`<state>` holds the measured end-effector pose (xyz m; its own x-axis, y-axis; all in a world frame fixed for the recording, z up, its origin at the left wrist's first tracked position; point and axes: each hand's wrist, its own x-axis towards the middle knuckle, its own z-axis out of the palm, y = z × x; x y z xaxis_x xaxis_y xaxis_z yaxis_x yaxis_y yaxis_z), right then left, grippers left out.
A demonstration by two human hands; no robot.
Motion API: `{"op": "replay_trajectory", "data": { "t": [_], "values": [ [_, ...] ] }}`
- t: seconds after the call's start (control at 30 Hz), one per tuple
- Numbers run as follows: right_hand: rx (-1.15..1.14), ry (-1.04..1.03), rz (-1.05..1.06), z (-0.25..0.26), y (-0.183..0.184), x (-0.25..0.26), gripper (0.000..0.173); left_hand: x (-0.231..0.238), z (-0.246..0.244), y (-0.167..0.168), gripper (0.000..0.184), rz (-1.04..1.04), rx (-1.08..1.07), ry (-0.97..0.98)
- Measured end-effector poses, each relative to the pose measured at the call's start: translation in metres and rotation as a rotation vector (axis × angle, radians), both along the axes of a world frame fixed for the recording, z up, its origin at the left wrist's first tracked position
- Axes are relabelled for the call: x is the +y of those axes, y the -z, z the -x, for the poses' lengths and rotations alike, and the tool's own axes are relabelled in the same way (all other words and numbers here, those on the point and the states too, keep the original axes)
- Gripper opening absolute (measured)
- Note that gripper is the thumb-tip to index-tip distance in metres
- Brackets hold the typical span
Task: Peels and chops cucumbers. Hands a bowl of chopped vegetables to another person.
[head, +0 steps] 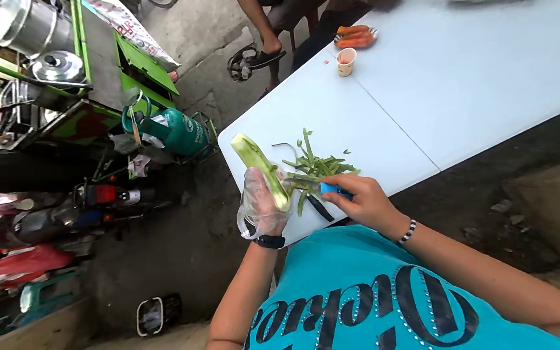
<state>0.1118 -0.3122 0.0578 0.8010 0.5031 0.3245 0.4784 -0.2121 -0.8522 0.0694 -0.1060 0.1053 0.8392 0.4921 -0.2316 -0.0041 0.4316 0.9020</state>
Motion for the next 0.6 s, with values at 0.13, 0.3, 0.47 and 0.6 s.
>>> {"op": "replay_trajectory", "data": {
  "t": [0.13, 0.3, 0.47, 0.6],
  "values": [
    [-0.008, 0.077, 0.451, -0.023, 0.054, -0.019, 0.027, 0.003, 0.001, 0.007, 0.046, -0.059, 0.099, -0.072],
    [0.530, -0.041, 0.894, -0.035, 0.100, -0.030, 0.033, 0.006, 0.010, 0.020, 0.043, -0.116, 0.134, -0.094],
    [1.088, -0.236, 0.438, -0.031, 0.092, -0.033, 0.035, 0.008, 0.015, 0.021, 0.045, -0.010, 0.153, -0.094],
    [1.163, -0.218, 0.457, -0.032, 0.101, -0.035, 0.034, 0.011, 0.020, 0.025, 0.047, 0.025, 0.166, -0.095]
  ]
}}
